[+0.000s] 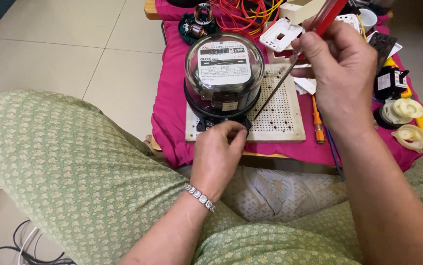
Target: The person uses a screwdriver to tighten screws on a black electrical component mounted on a perforated board. They then pick up a glass-domed electrical meter and place it on the board, using the screwdriver to secure it in place.
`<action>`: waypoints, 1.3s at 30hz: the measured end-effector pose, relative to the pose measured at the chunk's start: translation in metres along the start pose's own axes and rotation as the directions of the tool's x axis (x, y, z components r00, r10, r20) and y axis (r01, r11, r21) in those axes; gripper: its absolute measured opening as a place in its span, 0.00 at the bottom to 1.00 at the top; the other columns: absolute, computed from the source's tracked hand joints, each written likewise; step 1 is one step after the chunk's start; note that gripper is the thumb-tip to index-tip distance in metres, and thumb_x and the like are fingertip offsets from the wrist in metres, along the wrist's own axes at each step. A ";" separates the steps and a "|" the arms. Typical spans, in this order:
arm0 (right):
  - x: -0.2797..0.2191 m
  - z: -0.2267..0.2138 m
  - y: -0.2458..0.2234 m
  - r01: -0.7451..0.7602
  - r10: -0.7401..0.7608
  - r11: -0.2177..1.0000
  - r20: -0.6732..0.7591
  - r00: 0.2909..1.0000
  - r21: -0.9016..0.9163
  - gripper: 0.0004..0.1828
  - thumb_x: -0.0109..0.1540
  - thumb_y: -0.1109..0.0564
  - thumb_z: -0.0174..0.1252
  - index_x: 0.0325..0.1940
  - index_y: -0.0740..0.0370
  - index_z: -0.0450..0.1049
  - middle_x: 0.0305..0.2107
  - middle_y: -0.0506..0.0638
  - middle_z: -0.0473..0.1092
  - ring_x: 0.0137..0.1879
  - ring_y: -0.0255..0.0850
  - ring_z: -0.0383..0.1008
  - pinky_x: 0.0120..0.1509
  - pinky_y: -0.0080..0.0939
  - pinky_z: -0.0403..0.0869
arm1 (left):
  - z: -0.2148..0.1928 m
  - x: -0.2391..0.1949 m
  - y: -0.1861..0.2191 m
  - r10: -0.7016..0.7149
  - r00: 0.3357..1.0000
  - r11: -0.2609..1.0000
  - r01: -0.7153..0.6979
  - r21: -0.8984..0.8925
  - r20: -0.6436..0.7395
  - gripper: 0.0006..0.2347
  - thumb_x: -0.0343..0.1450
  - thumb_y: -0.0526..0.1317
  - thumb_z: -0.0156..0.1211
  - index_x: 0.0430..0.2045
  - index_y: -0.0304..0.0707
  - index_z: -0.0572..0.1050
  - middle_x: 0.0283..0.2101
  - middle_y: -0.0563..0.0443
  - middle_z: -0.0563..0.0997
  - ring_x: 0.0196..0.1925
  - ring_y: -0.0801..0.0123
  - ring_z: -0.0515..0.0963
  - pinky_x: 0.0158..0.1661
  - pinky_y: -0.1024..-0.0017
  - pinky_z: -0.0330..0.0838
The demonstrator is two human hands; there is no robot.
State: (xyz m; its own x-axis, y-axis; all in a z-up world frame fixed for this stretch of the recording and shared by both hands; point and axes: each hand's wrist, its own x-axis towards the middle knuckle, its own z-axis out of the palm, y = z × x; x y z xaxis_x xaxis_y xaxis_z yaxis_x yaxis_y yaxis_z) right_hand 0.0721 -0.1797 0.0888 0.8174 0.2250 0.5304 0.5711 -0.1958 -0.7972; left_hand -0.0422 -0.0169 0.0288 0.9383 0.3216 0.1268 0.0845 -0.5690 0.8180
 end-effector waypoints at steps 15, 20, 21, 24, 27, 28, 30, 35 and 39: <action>-0.005 0.010 0.000 -0.023 0.022 0.999 0.020 1.000 0.034 0.13 0.74 0.62 0.53 0.63 0.69 0.69 0.46 0.55 0.75 0.48 0.36 0.77 0.44 0.29 0.80 | 0.003 0.000 -0.001 -0.073 0.997 0.997 0.072 0.028 0.023 0.08 0.66 0.38 0.63 0.34 0.37 0.85 0.28 0.51 0.88 0.14 0.71 0.77 0.22 0.71 0.75; -0.005 0.010 -0.001 -0.049 0.046 0.996 0.046 0.998 0.069 0.14 0.73 0.62 0.54 0.64 0.67 0.70 0.43 0.54 0.75 0.47 0.34 0.77 0.45 0.30 0.80 | 0.003 0.000 -0.001 -0.073 0.997 0.997 0.073 0.024 0.018 0.08 0.66 0.39 0.63 0.33 0.37 0.85 0.28 0.51 0.88 0.15 0.70 0.78 0.24 0.71 0.75; -0.004 0.011 -0.003 -0.054 0.048 0.996 0.073 0.996 0.075 0.15 0.73 0.62 0.55 0.64 0.67 0.70 0.42 0.53 0.75 0.45 0.35 0.77 0.45 0.31 0.80 | 0.003 0.000 0.000 -0.073 0.997 0.997 0.072 0.018 0.018 0.09 0.66 0.39 0.63 0.34 0.36 0.85 0.28 0.51 0.88 0.15 0.70 0.78 0.23 0.71 0.75; -0.003 0.011 -0.012 -0.053 0.037 0.995 0.174 0.984 0.088 0.16 0.71 0.64 0.54 0.64 0.68 0.69 0.42 0.52 0.75 0.42 0.33 0.74 0.46 0.29 0.78 | 0.002 0.001 0.001 -0.102 0.994 0.995 0.101 0.024 0.036 0.09 0.67 0.39 0.63 0.35 0.38 0.85 0.28 0.51 0.88 0.14 0.72 0.77 0.22 0.72 0.74; -0.001 0.014 -0.010 -0.043 0.029 0.997 0.200 0.979 0.065 0.10 0.71 0.63 0.57 0.56 0.66 0.72 0.36 0.48 0.72 0.37 0.30 0.71 0.44 0.28 0.77 | 0.002 0.000 0.000 -0.093 0.995 0.995 0.092 0.027 0.040 0.09 0.67 0.39 0.62 0.35 0.37 0.85 0.27 0.51 0.88 0.16 0.70 0.78 0.24 0.70 0.75; -0.001 0.016 -0.009 -0.044 0.029 0.997 0.202 0.979 0.066 0.10 0.71 0.63 0.57 0.56 0.66 0.72 0.36 0.48 0.72 0.37 0.30 0.71 0.44 0.28 0.77 | 0.003 0.000 0.000 -0.095 0.995 0.995 0.094 0.027 0.039 0.09 0.67 0.39 0.62 0.35 0.37 0.85 0.27 0.51 0.88 0.16 0.70 0.78 0.24 0.70 0.75; -0.001 0.018 -0.006 -0.051 0.033 0.994 0.188 0.982 0.093 0.09 0.71 0.63 0.58 0.55 0.67 0.71 0.36 0.48 0.72 0.37 0.31 0.71 0.43 0.28 0.77 | 0.004 0.000 -0.001 -0.082 0.996 0.997 0.082 -0.002 0.023 0.09 0.67 0.39 0.62 0.35 0.37 0.85 0.27 0.51 0.88 0.17 0.70 0.79 0.24 0.71 0.75; 0.000 0.022 -0.006 -0.035 0.014 0.994 0.196 0.981 0.100 0.11 0.70 0.63 0.60 0.55 0.67 0.71 0.36 0.48 0.73 0.37 0.31 0.72 0.43 0.28 0.76 | 0.016 0.007 0.003 0.065 0.998 0.998 -0.064 0.008 -0.021 0.16 0.66 0.37 0.63 0.49 0.34 0.79 0.34 0.48 0.88 0.25 0.66 0.84 0.28 0.69 0.78; -0.004 0.026 -0.014 -0.011 -0.011 0.994 0.204 0.979 0.105 0.10 0.68 0.64 0.60 0.54 0.67 0.72 0.34 0.48 0.72 0.36 0.30 0.71 0.42 0.28 0.75 | 0.019 0.012 0.004 0.182 0.977 0.983 -0.178 0.038 -0.113 0.13 0.67 0.40 0.62 0.41 0.31 0.81 0.36 0.41 0.87 0.32 0.51 0.86 0.34 0.60 0.77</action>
State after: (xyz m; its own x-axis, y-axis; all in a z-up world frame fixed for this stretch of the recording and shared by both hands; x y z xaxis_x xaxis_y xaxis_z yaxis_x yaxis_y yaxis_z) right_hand 0.0592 -0.1531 0.0908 0.7787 0.4167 0.4690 0.5510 -0.0967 -0.8289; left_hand -0.0242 -0.0300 0.0233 0.8943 0.2960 0.3357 -0.0716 -0.6457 0.7602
